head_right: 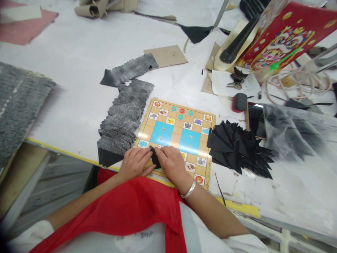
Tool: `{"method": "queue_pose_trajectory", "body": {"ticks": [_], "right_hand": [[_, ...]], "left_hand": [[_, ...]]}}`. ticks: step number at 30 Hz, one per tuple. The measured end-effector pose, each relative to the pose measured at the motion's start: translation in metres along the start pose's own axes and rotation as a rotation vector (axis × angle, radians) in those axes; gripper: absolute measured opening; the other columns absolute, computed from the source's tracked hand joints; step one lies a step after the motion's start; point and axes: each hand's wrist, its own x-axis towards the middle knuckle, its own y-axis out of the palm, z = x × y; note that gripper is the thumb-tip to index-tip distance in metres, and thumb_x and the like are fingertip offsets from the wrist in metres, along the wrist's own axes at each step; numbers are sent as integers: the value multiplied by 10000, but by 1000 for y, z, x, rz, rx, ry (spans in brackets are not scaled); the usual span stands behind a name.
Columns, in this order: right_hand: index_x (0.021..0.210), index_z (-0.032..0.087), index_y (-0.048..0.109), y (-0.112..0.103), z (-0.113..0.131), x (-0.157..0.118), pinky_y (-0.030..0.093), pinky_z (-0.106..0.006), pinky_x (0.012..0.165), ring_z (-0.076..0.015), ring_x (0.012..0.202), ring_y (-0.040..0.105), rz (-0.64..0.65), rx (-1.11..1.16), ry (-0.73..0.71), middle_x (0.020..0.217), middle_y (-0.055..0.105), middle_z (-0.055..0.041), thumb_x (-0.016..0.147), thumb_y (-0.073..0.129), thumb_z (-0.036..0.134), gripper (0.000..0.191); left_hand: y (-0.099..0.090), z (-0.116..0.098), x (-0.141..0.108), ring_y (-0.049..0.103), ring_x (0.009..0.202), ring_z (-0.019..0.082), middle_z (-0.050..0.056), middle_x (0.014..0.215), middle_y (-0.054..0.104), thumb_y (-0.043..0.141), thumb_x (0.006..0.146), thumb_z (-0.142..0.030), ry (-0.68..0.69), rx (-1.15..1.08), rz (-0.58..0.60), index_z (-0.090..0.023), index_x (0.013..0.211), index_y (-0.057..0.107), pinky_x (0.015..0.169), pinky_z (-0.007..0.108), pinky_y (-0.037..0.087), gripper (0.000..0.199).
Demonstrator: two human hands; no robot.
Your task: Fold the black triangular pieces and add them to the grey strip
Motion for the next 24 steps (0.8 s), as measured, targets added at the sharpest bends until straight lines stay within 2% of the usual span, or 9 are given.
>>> {"method": "queue_pose_trajectory", "body": {"ticks": [8, 13, 19, 24], "right_hand": [[1167, 153, 589, -3, 1, 0, 357, -327, 722, -204, 853, 500, 75, -88, -104, 997, 630, -96, 948, 369, 218, 318], [1148, 129, 590, -6, 2, 1, 350, -324, 712, -201, 837, 484, 68, -124, -156, 976, 624, -96, 950, 364, 215, 312], [1126, 94, 580, -8, 3, 3, 337, -319, 663, -194, 791, 452, 68, -120, -202, 897, 596, -103, 915, 448, 189, 267], [1136, 91, 572, -8, 3, 4, 329, -324, 647, -197, 785, 443, 64, -141, -211, 889, 590, -98, 906, 468, 186, 270]], "left_hand": [[0, 6, -1, 556, 971, 224, 97, 1094, 639, 490, 874, -430, -21, -21, 53, -176, 1058, 616, 813, 359, 375, 338], [1, 8, -2, 556, 946, 228, 91, 1007, 647, 494, 874, -423, 14, -10, 43, -164, 1062, 611, 806, 359, 380, 340], [-4, 9, 2, 560, 934, 227, 91, 1010, 637, 470, 872, -486, 10, 67, 88, -158, 1223, 534, 797, 352, 381, 485], [-9, 9, 5, 550, 952, 248, 103, 1023, 629, 438, 866, -549, -4, 134, 162, -165, 1193, 563, 782, 373, 376, 520]]}}
